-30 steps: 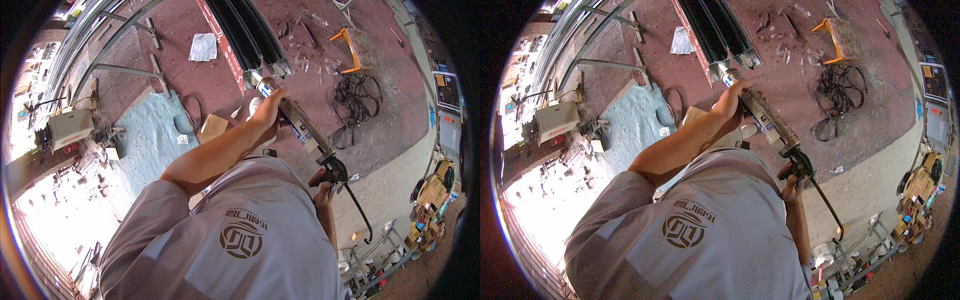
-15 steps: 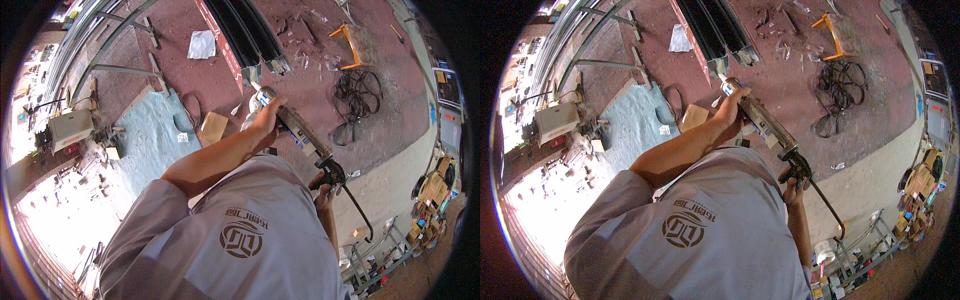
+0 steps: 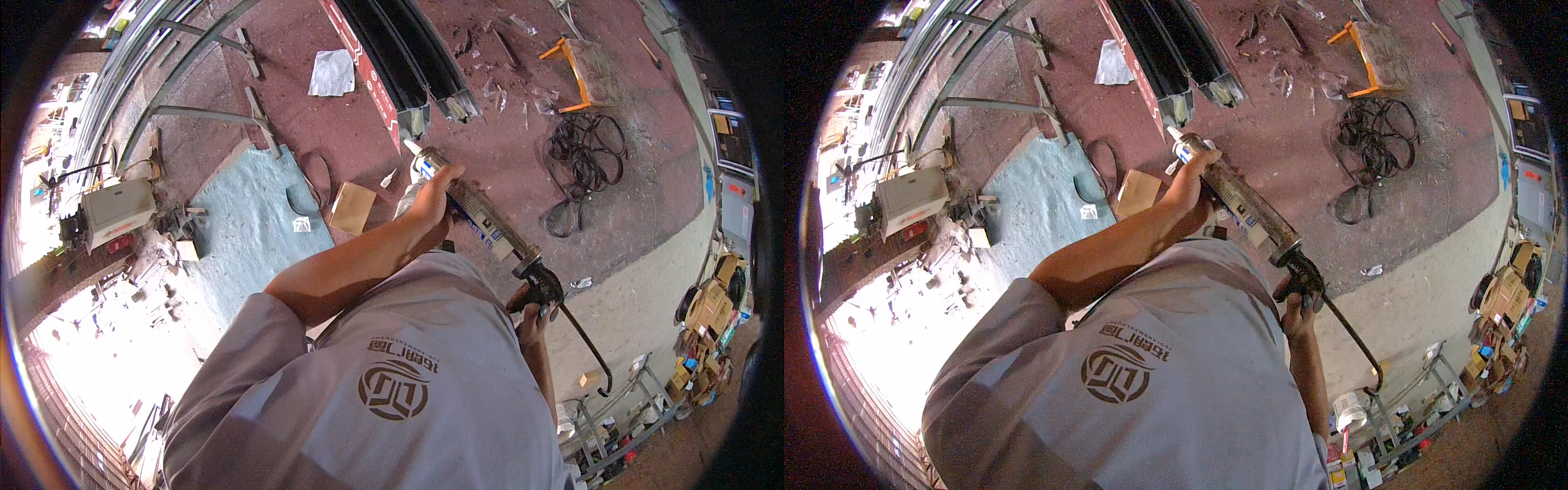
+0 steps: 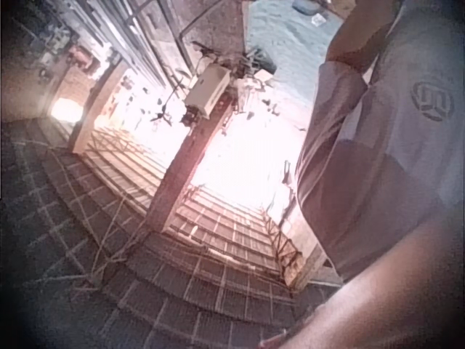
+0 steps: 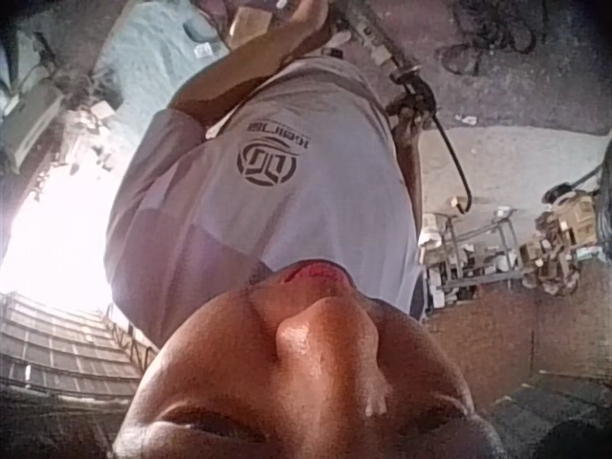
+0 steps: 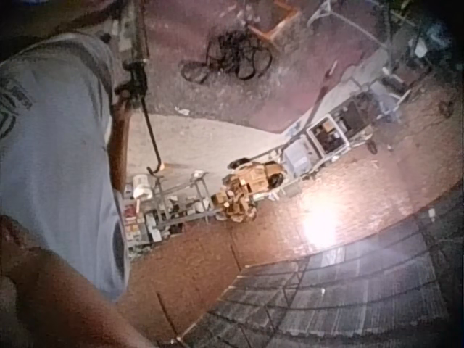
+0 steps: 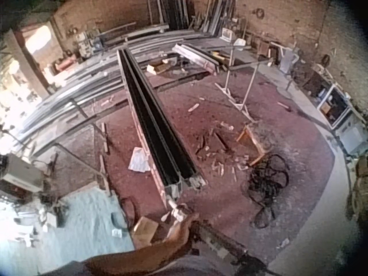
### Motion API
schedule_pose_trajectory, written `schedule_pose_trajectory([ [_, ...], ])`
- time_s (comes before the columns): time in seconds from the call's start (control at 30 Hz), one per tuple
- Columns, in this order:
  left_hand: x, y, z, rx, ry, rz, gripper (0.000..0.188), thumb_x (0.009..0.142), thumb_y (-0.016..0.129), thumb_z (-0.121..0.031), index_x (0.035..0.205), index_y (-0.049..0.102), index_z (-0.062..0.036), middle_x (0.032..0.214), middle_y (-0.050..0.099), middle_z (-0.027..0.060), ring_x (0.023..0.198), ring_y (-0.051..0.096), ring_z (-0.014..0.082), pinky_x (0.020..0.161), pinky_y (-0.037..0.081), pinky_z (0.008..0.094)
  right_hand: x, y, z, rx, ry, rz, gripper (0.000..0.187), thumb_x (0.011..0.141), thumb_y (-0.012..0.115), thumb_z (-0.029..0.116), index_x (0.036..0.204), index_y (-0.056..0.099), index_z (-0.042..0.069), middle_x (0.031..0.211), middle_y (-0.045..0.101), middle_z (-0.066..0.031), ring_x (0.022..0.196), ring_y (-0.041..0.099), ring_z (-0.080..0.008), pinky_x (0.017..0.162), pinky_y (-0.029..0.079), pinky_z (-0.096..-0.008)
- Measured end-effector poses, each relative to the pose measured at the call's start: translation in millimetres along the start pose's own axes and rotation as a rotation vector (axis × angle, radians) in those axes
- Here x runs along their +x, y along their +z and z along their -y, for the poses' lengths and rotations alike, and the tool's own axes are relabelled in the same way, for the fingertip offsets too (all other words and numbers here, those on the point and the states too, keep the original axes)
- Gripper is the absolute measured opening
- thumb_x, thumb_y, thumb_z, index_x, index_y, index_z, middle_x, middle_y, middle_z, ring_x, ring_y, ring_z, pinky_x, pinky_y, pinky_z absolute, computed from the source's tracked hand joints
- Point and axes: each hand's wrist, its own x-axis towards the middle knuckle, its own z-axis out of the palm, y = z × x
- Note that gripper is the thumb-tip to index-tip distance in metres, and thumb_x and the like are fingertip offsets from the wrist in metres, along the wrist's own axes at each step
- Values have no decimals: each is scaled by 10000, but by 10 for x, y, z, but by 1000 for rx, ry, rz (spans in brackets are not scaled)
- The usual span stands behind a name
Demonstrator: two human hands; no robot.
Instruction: The person applies sealant to the edge of a long metal profile using a caulking gun. They move around the workshop to reach different sections of the profile and later sit on a small stool to continue the application.
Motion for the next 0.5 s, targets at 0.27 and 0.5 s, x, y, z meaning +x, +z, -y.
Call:
schedule_pose_trajectory([
  [0.27,-69,-62,13,-8,19,-11,330,894,608,-319,1065,548,-44,962,649,117,911,655,270,847,545,417,-54,-46,-93,-92,-2,5,786,833,461,802,867,589,27,685,570,-45,627,538,-179,567,408,-338],
  [0.5,-100,20,-108,107,60,-2,325,918,537,-345,990,609,-37,901,682,108,794,674,246,723,559,370,16,-17,-136,12,-65,15,726,850,511,749,931,576,30,711,569,-47,645,529,-184,577,409,-342],
])
